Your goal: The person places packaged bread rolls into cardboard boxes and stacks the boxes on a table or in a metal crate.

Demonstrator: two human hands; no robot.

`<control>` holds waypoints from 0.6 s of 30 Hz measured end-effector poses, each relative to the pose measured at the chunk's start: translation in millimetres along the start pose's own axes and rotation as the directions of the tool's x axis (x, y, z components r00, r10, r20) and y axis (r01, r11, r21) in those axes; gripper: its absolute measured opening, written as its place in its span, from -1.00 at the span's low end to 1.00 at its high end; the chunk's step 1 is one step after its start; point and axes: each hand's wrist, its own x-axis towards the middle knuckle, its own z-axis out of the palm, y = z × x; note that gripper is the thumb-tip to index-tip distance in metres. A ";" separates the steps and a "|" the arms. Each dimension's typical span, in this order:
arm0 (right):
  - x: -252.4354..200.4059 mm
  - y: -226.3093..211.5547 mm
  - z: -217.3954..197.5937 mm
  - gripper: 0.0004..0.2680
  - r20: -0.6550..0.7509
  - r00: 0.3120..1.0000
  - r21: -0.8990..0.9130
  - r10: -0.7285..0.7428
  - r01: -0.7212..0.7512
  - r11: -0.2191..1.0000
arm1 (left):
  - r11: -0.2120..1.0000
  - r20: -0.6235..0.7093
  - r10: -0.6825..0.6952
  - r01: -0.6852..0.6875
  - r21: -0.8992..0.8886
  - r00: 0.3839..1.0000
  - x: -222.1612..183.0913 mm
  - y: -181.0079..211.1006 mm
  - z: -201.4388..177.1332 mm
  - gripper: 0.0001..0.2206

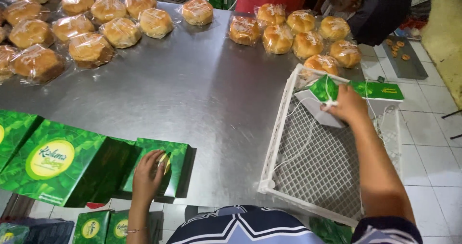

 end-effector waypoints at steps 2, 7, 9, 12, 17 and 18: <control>-33.7 9.6 2.1 -0.29 -0.058 0.998 0.055 0.029 -0.026 0.998 | 0.998 -0.029 0.035 -0.036 -0.055 0.999 -3.5 16.1 11.0 -0.65; -104.2 22.0 -43.6 -0.35 0.190 0.956 0.104 0.223 -0.246 0.964 | 0.980 -0.021 0.098 -0.100 -0.170 0.995 -2.4 73.3 39.0 -0.65; -128.7 27.0 -61.9 -0.48 0.331 0.908 0.195 0.258 -0.333 0.923 | 0.967 -0.008 0.145 -0.143 -0.212 0.989 1.1 95.0 50.3 -0.66; -175.5 31.3 -90.8 -0.49 0.253 0.898 0.230 0.359 -0.417 0.880 | 0.924 0.020 0.233 -0.215 -0.316 0.972 4.8 126.4 62.7 -0.66; -282.7 22.4 -150.4 -0.37 0.085 0.949 0.521 0.303 -0.302 0.798 | 0.806 0.145 0.333 -0.201 -0.557 0.932 9.7 179.4 74.0 -0.51; -304.4 20.5 -157.4 -0.29 0.005 0.958 0.652 0.285 -0.219 0.725 | 0.761 0.205 0.362 -0.162 -0.628 0.909 10.0 190.8 73.2 -0.40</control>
